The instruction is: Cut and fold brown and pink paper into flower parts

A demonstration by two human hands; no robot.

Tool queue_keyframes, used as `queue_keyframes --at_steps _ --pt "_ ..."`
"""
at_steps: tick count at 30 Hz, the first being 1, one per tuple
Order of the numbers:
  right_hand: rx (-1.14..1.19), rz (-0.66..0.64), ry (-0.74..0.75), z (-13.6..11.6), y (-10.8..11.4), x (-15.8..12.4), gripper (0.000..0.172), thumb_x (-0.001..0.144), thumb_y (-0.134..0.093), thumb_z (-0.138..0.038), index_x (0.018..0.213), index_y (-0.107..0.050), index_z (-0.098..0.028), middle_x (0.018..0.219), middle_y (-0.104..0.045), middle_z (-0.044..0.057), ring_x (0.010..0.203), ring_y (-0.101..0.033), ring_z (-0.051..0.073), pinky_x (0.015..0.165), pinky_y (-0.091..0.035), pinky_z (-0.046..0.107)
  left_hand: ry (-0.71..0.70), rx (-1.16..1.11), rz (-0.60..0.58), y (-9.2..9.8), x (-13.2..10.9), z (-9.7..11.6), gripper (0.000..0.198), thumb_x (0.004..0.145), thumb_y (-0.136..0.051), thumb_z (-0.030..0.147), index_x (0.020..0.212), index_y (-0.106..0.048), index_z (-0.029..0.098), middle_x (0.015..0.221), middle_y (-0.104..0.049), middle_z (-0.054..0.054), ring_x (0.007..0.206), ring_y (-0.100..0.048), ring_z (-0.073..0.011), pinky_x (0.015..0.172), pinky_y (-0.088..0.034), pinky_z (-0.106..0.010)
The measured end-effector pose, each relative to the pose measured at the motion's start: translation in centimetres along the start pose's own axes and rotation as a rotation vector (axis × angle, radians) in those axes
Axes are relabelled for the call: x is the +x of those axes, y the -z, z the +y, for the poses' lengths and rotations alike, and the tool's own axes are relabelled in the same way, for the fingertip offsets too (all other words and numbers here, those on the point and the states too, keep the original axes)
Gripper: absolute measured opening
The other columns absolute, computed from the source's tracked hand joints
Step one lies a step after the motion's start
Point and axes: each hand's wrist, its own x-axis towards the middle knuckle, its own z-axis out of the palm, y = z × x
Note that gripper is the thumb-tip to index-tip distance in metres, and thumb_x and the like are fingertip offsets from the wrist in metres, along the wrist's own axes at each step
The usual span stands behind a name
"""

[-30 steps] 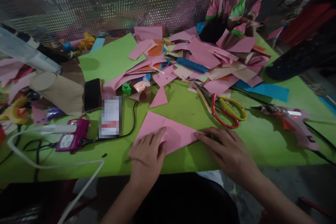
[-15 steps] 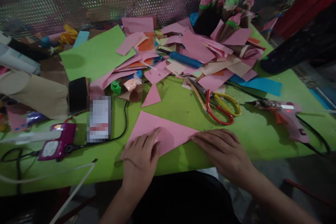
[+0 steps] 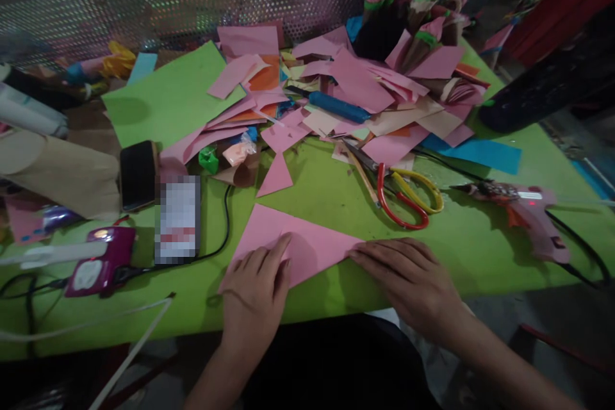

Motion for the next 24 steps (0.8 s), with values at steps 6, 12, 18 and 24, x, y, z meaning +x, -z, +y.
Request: queue_keyframes --at_steps 6,12,18,24 --pt "-0.009 0.0 0.003 -0.09 0.11 0.11 0.051 0.091 -0.044 -0.007 0.138 -0.055 -0.023 0.119 -0.072 0.005 0.104 -0.065 0.021 0.089 -0.048 0.038 0.019 -0.002 0.003 0.1 -0.04 0.28 0.032 0.099 -0.045 0.02 0.128 -0.06 0.018 0.081 -0.067 -0.002 0.07 -0.059 -0.0163 0.068 -0.043 -0.031" --pt "-0.044 -0.031 0.02 -0.14 0.29 0.44 0.06 0.089 -0.045 -0.006 0.145 -0.047 -0.026 0.116 -0.073 0.005 0.1 -0.065 0.021 0.087 -0.046 0.038 0.018 0.034 0.022 0.05 -0.18 0.45 0.032 0.098 -0.047 0.019 0.127 -0.062 0.02 0.083 -0.068 -0.002 0.071 -0.059 -0.0162 0.068 -0.044 -0.031" --pt "-0.081 -0.066 0.034 -0.1 0.14 0.45 0.05 0.088 -0.044 -0.004 0.13 -0.061 -0.025 0.111 -0.072 0.004 0.098 -0.061 0.021 0.087 -0.042 0.037 -0.008 0.044 0.03 -0.01 -0.22 0.35 0.031 0.098 -0.05 0.022 0.126 -0.062 0.019 0.082 -0.066 -0.002 0.072 -0.058 -0.0166 0.068 -0.044 -0.032" --pt "-0.094 -0.086 0.015 -0.39 0.13 0.35 0.048 0.09 -0.045 -0.007 0.132 -0.059 -0.026 0.113 -0.071 0.005 0.101 -0.06 0.022 0.086 -0.043 0.039 -0.026 0.185 0.205 -0.33 -0.34 0.99 0.027 0.095 -0.058 0.022 0.121 -0.065 0.022 0.1 -0.065 -0.008 0.082 -0.058 -0.0201 0.07 -0.044 -0.033"
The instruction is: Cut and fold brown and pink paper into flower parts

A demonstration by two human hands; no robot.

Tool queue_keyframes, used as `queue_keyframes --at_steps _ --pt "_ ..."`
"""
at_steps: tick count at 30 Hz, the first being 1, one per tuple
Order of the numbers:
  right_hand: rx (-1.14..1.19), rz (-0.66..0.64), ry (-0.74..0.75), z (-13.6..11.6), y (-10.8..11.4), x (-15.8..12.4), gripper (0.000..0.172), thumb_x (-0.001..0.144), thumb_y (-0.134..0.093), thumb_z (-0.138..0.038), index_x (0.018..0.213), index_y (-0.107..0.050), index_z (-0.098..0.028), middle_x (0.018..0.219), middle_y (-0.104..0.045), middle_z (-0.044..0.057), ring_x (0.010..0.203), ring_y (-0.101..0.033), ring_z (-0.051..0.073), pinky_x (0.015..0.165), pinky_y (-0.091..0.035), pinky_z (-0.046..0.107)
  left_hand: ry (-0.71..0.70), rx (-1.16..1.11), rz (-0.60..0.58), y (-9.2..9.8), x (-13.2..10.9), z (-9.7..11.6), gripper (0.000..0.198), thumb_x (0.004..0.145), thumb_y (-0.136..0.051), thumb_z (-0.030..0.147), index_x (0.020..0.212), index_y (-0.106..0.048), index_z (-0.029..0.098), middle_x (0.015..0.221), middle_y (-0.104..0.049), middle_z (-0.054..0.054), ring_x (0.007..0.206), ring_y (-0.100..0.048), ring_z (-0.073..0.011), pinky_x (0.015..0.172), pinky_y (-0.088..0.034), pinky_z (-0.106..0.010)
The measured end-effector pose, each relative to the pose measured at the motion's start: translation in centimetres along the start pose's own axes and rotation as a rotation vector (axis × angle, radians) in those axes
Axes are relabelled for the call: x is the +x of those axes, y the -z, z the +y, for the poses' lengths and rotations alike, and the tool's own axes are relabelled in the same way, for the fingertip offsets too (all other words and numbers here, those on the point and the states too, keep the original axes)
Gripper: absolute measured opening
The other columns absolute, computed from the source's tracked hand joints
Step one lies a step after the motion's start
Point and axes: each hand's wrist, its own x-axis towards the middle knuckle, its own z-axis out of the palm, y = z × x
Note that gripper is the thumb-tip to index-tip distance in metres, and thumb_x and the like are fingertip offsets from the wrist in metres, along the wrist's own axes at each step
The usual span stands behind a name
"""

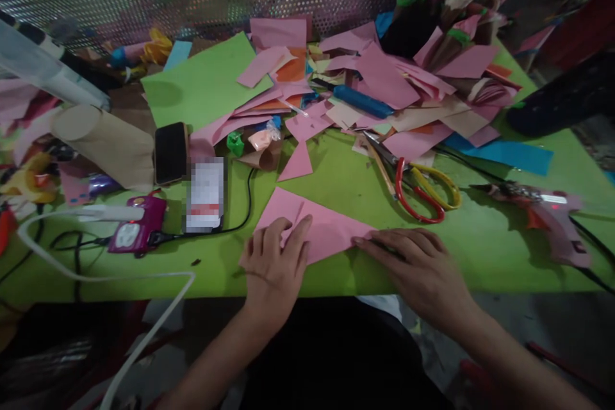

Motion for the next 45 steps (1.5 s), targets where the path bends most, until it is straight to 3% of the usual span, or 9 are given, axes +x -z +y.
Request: queue_keyframes --at_steps 5,9,13,21,25,30,34,39,45 --pt "-0.017 -0.008 -0.032 -0.5 0.2 0.1 0.062 0.087 -0.047 -0.005 0.144 -0.049 -0.031 0.113 -0.072 0.005 0.102 -0.061 0.023 0.086 -0.044 0.04 -0.223 -0.074 -0.059 0.2 0.0 0.8 0.025 0.093 -0.053 0.007 0.106 -0.07 0.02 0.094 -0.069 -0.003 0.078 -0.056 -0.0175 0.068 -0.044 -0.031" --pt "-0.011 -0.002 -0.04 -0.8 0.2 0.2 0.063 0.088 -0.047 -0.004 0.145 -0.047 -0.03 0.113 -0.072 0.005 0.101 -0.062 0.023 0.087 -0.043 0.039 -0.267 -0.054 -0.22 1.3 -0.5 1.4 0.04 0.09 -0.052 0.008 0.129 -0.06 0.015 0.109 -0.066 -0.009 0.093 -0.056 -0.0226 0.079 -0.046 -0.037" --pt "-0.012 0.011 -0.062 -0.9 0.1 0.2 0.063 0.087 -0.05 -0.004 0.144 -0.049 -0.031 0.113 -0.072 0.004 0.102 -0.062 0.023 0.089 -0.044 0.04 -0.247 0.006 -0.307 1.6 -1.3 2.2 0.053 0.092 -0.058 0.027 0.144 -0.047 0.029 0.12 -0.059 -0.01 0.099 -0.054 -0.027 0.082 -0.046 -0.044" --pt "0.064 0.127 -0.096 -2.8 0.3 0.4 0.05 0.092 -0.052 -0.011 0.14 -0.053 -0.025 0.121 -0.072 0.006 0.112 -0.064 0.022 0.102 -0.039 0.041 -0.247 0.045 -0.252 0.7 -1.8 2.3 0.047 0.089 -0.064 0.034 0.136 -0.056 0.03 0.118 -0.061 -0.01 0.096 -0.053 -0.0266 0.083 -0.046 -0.045" --pt "0.109 0.043 0.006 -4.2 -0.2 0.6 0.044 0.095 -0.05 -0.016 0.138 -0.053 -0.021 0.131 -0.067 0.007 0.119 -0.062 0.018 0.104 -0.038 0.039 -0.229 -0.009 -0.262 0.7 -1.7 2.1 0.035 0.088 -0.067 0.03 0.122 -0.065 0.026 0.12 -0.061 -0.011 0.1 -0.055 -0.0274 0.085 -0.046 -0.046" --pt "0.062 0.077 -0.118 -3.2 -0.3 0.2 0.043 0.095 -0.051 -0.017 0.137 -0.055 -0.024 0.127 -0.07 0.005 0.113 -0.066 0.019 0.104 -0.037 0.04 -0.208 -0.046 -0.269 0.7 -1.9 1.7 0.044 0.09 -0.063 0.031 0.134 -0.057 0.036 0.122 -0.064 -0.007 0.098 -0.059 -0.0261 0.087 -0.045 -0.046" --pt "0.048 0.114 -0.15 -2.1 0.1 -0.3 0.046 0.095 -0.052 -0.015 0.14 -0.052 -0.025 0.125 -0.071 0.006 0.112 -0.067 0.02 0.102 -0.037 0.039 -0.217 -0.075 -0.25 0.8 -2.8 0.7 0.04 0.093 -0.058 0.029 0.133 -0.059 0.029 0.134 -0.063 -0.005 0.109 -0.06 -0.0262 0.091 -0.042 -0.044" --pt "0.016 0.037 -0.13 -1.9 0.0 -0.7 0.047 0.096 -0.049 -0.014 0.141 -0.052 -0.027 0.128 -0.069 0.005 0.112 -0.065 0.022 0.101 -0.036 0.041 -0.238 -0.106 -0.177 1.5 -4.6 -1.1 0.038 0.099 -0.046 0.023 0.136 -0.055 0.022 0.138 -0.062 -0.004 0.124 -0.057 -0.021 0.107 -0.031 -0.044" --pt "-0.022 -0.002 -0.102 -1.8 -0.4 -1.1 0.042 0.095 -0.047 -0.014 0.133 -0.058 -0.026 0.127 -0.067 0.006 0.111 -0.061 0.023 0.1 -0.037 0.042 -0.187 -0.082 -0.157 3.0 -7.0 -3.3 0.038 0.098 -0.046 0.017 0.135 -0.055 0.022 0.133 -0.064 -0.005 0.12 -0.061 -0.0195 0.12 -0.009 -0.045"
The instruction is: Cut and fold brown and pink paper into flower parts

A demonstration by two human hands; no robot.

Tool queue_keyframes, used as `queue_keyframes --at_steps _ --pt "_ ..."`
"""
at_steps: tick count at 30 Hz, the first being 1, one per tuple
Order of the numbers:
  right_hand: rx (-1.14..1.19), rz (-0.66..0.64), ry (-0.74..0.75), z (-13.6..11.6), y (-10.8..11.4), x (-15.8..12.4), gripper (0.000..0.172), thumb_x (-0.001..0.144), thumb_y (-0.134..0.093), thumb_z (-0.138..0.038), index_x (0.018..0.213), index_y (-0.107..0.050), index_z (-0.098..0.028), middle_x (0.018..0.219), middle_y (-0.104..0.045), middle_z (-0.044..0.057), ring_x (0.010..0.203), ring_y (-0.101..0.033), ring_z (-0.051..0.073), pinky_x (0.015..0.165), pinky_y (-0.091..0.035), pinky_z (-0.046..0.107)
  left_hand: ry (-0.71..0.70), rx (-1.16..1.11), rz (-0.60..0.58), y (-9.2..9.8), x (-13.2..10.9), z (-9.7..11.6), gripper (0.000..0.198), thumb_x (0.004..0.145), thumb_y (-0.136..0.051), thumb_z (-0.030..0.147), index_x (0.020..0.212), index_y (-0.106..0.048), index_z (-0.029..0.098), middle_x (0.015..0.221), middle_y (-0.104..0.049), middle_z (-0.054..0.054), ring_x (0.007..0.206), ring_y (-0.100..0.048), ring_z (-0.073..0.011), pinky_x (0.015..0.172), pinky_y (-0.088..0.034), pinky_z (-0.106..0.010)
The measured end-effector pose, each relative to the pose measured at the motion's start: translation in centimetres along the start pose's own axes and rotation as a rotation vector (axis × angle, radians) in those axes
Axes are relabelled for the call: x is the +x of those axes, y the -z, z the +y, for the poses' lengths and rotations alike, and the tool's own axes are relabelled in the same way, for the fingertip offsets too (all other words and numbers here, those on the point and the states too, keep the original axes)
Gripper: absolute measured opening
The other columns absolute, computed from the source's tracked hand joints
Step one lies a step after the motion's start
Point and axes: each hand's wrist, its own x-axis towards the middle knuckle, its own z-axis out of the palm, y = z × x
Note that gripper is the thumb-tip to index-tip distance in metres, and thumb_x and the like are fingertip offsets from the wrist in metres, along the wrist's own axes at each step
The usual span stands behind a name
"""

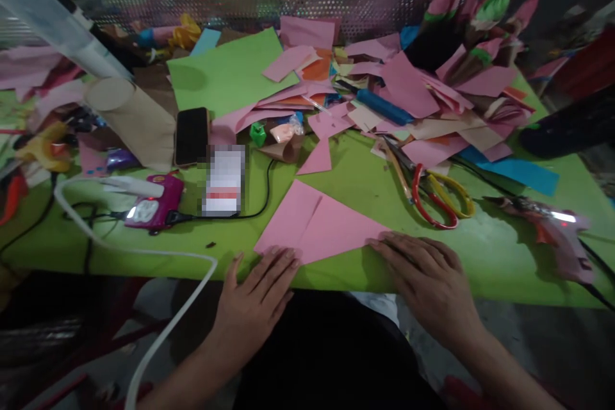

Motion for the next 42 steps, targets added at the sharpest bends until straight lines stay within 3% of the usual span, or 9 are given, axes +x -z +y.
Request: queue_keyframes --at_steps 5,11,17,25,28,31,35,37,42 --pt "-0.022 0.028 0.028 0.1 0.8 1.3 0.031 0.096 -0.049 -0.018 0.122 -0.064 -0.025 0.112 -0.073 0.006 0.1 -0.065 0.024 0.089 -0.04 0.041 0.059 -0.05 0.041 -0.3 -1.2 0.0 0.039 0.098 -0.05 0.02 0.136 -0.054 0.022 0.132 -0.065 -0.004 0.123 -0.06 -0.0194 0.122 -0.005 -0.045" --pt "0.083 0.006 -0.003 0.0 0.9 7.3 0.028 0.096 -0.054 -0.036 0.116 -0.066 -0.022 0.111 -0.072 0.009 0.1 -0.066 0.027 0.084 -0.047 0.039 0.093 -0.154 0.127 -1.3 -1.4 0.2 0.039 0.097 -0.053 0.028 0.135 -0.056 0.023 0.132 -0.066 -0.004 0.129 -0.055 -0.0211 0.123 -0.007 -0.045" --pt "0.184 -0.211 -0.069 -1.4 -0.8 12.3 0.038 0.086 -0.066 -0.036 0.118 -0.061 -0.018 0.106 -0.07 0.011 0.095 -0.065 0.028 0.076 -0.048 0.037 0.04 -0.125 0.106 -1.3 -1.6 -0.4 0.039 0.096 -0.051 0.024 0.135 -0.057 0.02 0.134 -0.064 -0.006 0.131 -0.053 -0.021 0.124 -0.005 -0.045" --pt "0.31 -0.404 -0.178 -1.6 0.4 14.1 0.023 0.073 -0.074 -0.03 0.09 -0.063 -0.018 0.082 -0.065 0.004 0.073 -0.058 0.019 0.061 -0.035 0.029 0.028 -0.18 0.081 -0.9 -1.0 -1.0 0.036 0.092 -0.053 0.019 0.128 -0.059 0.021 0.134 -0.064 -0.007 0.131 -0.053 -0.0221 0.124 -0.009 -0.048" --pt "0.308 -0.375 -0.11 -1.7 0.2 14.0 0.016 0.072 -0.072 -0.025 0.079 -0.06 -0.019 0.085 -0.063 0.004 0.074 -0.054 0.018 0.062 -0.034 0.029 0.044 -0.219 0.11 -1.1 -0.7 -1.1 0.032 0.092 -0.052 0.018 0.123 -0.06 0.019 0.135 -0.064 -0.007 0.131 -0.053 -0.0215 0.124 -0.007 -0.046" --pt "0.43 -0.367 -0.199 -1.6 -0.4 13.5 0.013 0.071 -0.07 -0.022 0.079 -0.059 -0.019 0.077 -0.061 0.001 0.069 -0.053 0.016 0.059 -0.033 0.028 0.05 -0.263 0.135 -1.1 -0.3 -1.1 0.031 0.093 -0.051 0.018 0.123 -0.058 0.019 0.137 -0.062 -0.008 0.133 -0.051 -0.0224 0.123 -0.012 -0.047" --pt "0.962 -0.367 -0.384 -0.4 -0.6 13.0 0.05 0.069 -0.073 -0.024 0.117 -0.059 -0.021 0.066 -0.056 -0.006 0.06 -0.053 0.014 0.055 -0.037 0.026 0.114 -0.348 0.182 -0.7 1.0 -1.2 0.04 0.092 -0.055 0.02 0.132 -0.053 0.023 0.147 -0.052 -0.01 0.141 -0.041 -0.0264 0.118 -0.027 -0.05" --pt "1.196 -0.298 -0.487 0.5 -0.2 13.1 0.061 0.065 -0.08 -0.029 0.122 -0.058 -0.022 0.069 -0.06 -0.005 0.063 -0.057 0.015 0.058 -0.043 0.027 0.187 -0.448 0.28 -0.6 2.1 -1.5 0.051 0.092 -0.056 0.02 0.141 -0.045 0.026 0.152 -0.045 -0.011 0.144 -0.035 -0.0278 0.116 -0.033 -0.05" --pt "1.441 0.021 -0.6 2.0 1.2 14.1 0.043 0.054 -0.091 -0.03 0.091 -0.07 -0.023 0.093 -0.073 0.001 0.086 -0.065 0.019 0.078 -0.051 0.032 0.475 -1.006 0.541 -0.7 6.9 -2.5 0.074 0.085 -0.068 0.032 0.149 -0.032 0.027 0.153 -0.041 -0.012 0.143 -0.037 -0.0303 0.114 -0.034 -0.05"
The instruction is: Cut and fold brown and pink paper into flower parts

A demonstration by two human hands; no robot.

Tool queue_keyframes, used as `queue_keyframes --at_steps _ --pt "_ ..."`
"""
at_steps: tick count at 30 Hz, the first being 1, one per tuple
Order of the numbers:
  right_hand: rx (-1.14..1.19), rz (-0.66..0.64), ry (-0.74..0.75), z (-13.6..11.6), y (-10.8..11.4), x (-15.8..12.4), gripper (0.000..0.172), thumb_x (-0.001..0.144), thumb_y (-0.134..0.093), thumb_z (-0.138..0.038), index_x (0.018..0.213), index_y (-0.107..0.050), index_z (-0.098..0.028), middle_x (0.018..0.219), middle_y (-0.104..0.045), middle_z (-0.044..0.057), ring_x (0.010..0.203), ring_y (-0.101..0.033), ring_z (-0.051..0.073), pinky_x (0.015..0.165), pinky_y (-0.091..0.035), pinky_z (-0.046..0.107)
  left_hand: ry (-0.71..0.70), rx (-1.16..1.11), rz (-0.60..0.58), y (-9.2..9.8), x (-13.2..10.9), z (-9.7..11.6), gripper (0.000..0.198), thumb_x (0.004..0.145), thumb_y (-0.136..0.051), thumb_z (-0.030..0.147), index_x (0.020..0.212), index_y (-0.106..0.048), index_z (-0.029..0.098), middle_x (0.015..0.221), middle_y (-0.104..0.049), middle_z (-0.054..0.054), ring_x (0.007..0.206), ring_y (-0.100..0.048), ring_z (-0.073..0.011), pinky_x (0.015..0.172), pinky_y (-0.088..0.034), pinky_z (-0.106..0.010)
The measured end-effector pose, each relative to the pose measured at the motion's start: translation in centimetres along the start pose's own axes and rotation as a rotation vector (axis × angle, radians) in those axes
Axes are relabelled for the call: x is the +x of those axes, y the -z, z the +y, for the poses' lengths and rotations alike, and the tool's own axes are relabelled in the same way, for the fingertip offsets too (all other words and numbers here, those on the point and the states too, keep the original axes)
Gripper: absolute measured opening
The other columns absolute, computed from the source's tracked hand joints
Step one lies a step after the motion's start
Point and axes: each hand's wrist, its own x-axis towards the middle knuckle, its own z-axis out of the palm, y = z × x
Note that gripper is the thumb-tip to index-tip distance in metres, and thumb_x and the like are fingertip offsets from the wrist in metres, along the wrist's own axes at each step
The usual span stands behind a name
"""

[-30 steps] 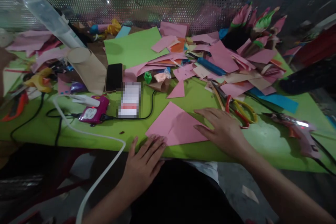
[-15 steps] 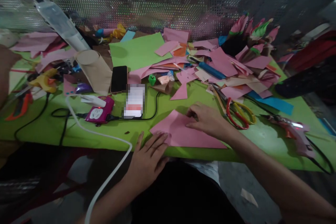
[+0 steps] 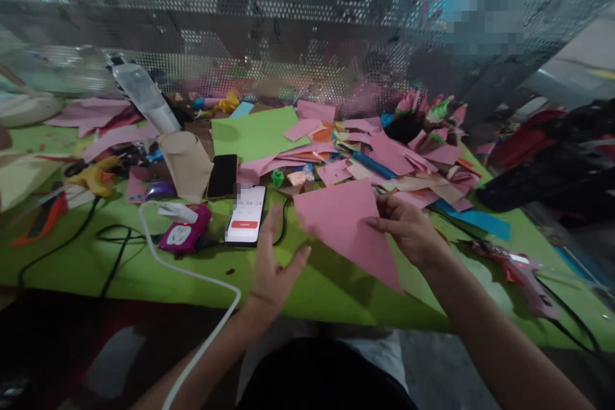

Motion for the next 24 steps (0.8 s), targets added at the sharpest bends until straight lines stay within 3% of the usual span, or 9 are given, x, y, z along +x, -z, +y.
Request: queue_keyframes --at_steps 4,7,10,15,19,24 --pt "0.101 0.053 0.043 0.0 0.2 0.4 0.038 0.054 -0.091 -0.029 0.087 -0.072 -0.025 0.091 -0.074 -0.001 0.084 -0.065 0.018 0.08 -0.052 0.031 0.414 -0.503 -0.14 -2.3 3.5 0.9 0.066 0.082 -0.071 0.035 0.141 -0.046 0.025 0.131 -0.063 -0.01 0.12 -0.058 -0.0249 0.1 -0.047 -0.039" --pt "0.118 0.077 0.05 0.2 0.3 0.6 0.039 0.054 -0.091 -0.028 0.088 -0.072 -0.025 0.093 -0.075 -0.001 0.084 -0.066 0.017 0.081 -0.052 0.03 0.542 -0.498 -0.161 -3.6 5.2 1.1 0.038 0.074 -0.076 0.037 0.107 -0.068 0.019 0.099 -0.072 -0.006 0.088 -0.065 -0.0188 0.078 -0.051 -0.031" --pt "0.105 0.066 0.038 -0.1 0.5 1.0 0.039 0.057 -0.089 -0.03 0.092 -0.073 -0.025 0.093 -0.076 0.0 0.084 -0.067 0.019 0.08 -0.052 0.031 0.579 -0.465 -0.175 -4.5 6.4 0.9 0.026 0.071 -0.076 0.039 0.082 -0.069 0.016 0.079 -0.069 -0.003 0.068 -0.059 -0.0142 0.063 -0.048 -0.027" --pt "0.085 0.007 -0.002 -1.3 0.8 2.1 0.037 0.06 -0.086 -0.03 0.094 -0.073 -0.023 0.095 -0.077 0.002 0.08 -0.069 0.02 0.076 -0.054 0.033 0.59 -0.53 -0.184 -5.2 8.3 0.6 0.023 0.069 -0.077 0.034 0.081 -0.068 0.016 0.072 -0.066 -0.001 0.058 -0.055 -0.0106 0.055 -0.044 -0.024" --pt "0.114 0.037 -0.035 -1.2 1.0 2.8 0.038 0.058 -0.086 -0.027 0.093 -0.072 -0.023 0.089 -0.077 0.001 0.07 -0.069 0.02 0.068 -0.055 0.033 0.557 -0.528 -0.239 -5.3 9.1 0.1 0.018 0.071 -0.073 0.033 0.073 -0.066 0.016 0.062 -0.061 0.002 0.052 -0.053 -0.0097 0.054 -0.043 -0.025" --pt "0.173 0.067 -0.119 -1.0 1.1 2.4 0.037 0.059 -0.084 -0.025 0.094 -0.072 -0.024 0.086 -0.077 0.002 0.067 -0.069 0.019 0.065 -0.055 0.033 0.506 -0.583 -0.268 -5.2 9.5 -0.9 0.014 0.072 -0.072 0.028 0.077 -0.067 0.016 0.069 -0.063 0.001 0.061 -0.055 -0.0105 0.06 -0.045 -0.025"
